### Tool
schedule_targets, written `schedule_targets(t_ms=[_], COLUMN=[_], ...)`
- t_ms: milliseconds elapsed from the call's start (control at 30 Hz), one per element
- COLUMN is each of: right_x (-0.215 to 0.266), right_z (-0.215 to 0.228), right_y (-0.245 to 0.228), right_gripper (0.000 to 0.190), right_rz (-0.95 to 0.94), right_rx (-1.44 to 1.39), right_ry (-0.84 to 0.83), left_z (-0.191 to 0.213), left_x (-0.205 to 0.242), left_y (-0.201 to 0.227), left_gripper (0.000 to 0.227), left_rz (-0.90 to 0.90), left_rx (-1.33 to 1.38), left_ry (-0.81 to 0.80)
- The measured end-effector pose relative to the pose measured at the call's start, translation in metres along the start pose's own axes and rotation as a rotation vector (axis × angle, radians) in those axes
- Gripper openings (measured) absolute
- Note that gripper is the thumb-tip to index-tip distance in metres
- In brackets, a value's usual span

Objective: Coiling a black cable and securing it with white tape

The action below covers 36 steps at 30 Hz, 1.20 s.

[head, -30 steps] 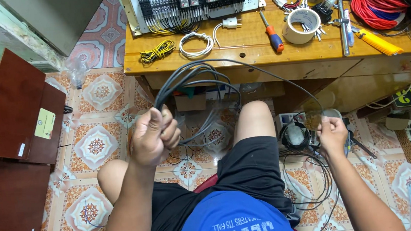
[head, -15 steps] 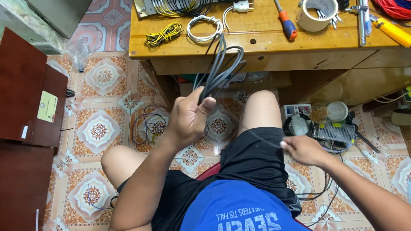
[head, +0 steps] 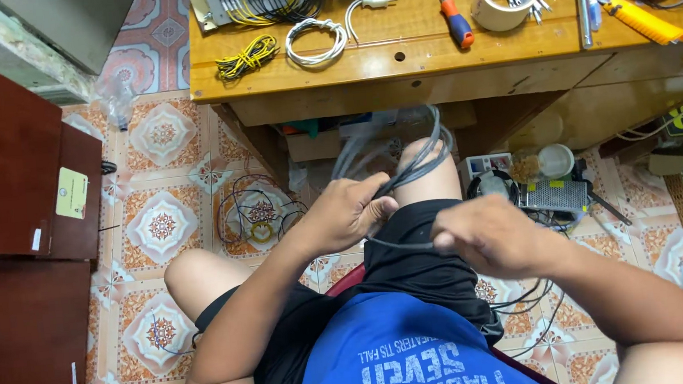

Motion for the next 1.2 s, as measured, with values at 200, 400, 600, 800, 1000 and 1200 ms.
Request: schedule_targets(t_ms=[200, 400, 600, 800, 1000, 1200], right_x=[-0.019, -0.009, -0.005, 0.027, 0.084, 0.117], right_z=[0.036, 0.040, 0.036, 0.027, -0.004, -0.045], right_y=[0.006, 0.040, 0.085, 0.175, 0.193, 0.145], right_gripper=[0.033, 0.041, 0.048, 0.039, 0.013, 0.013], right_rz=[-0.011, -0.137, -0.205, -0.318, -0.603, -0.882], right_rx=[0.381, 0.455, 0.363, -0.099, -0.173, -0.525], right_ry=[0.157, 0.150, 0.103, 0.140, 0.241, 0.076], left_z=[-0.036, -0.036, -0.040, -0.033, 0.037, 0.092], left_x=[0.006, 0.007, 0.005, 0.028, 0.065, 0.082], left_y=[-0.027, -0.007, -0.010, -0.003, -0.022, -0.031], left_gripper=[0.037, 0.033, 0.045, 0.037, 0.037, 0.041], left_rz=[-0.038, 0.057, 0.081, 0.184, 0.246, 0.291], left_rx=[0.387, 0.742, 0.632, 1.072, 0.983, 0.451], left_ry=[-0.209, -0.291, -0.265, -0.312, -0.054, 0.095])
Point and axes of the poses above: each hand's wrist, its own x-axis away from the middle knuckle, its own z-axis out of the back of the hand, y = z × x, the point moved 7 cm from there along -x, towards the middle knuckle
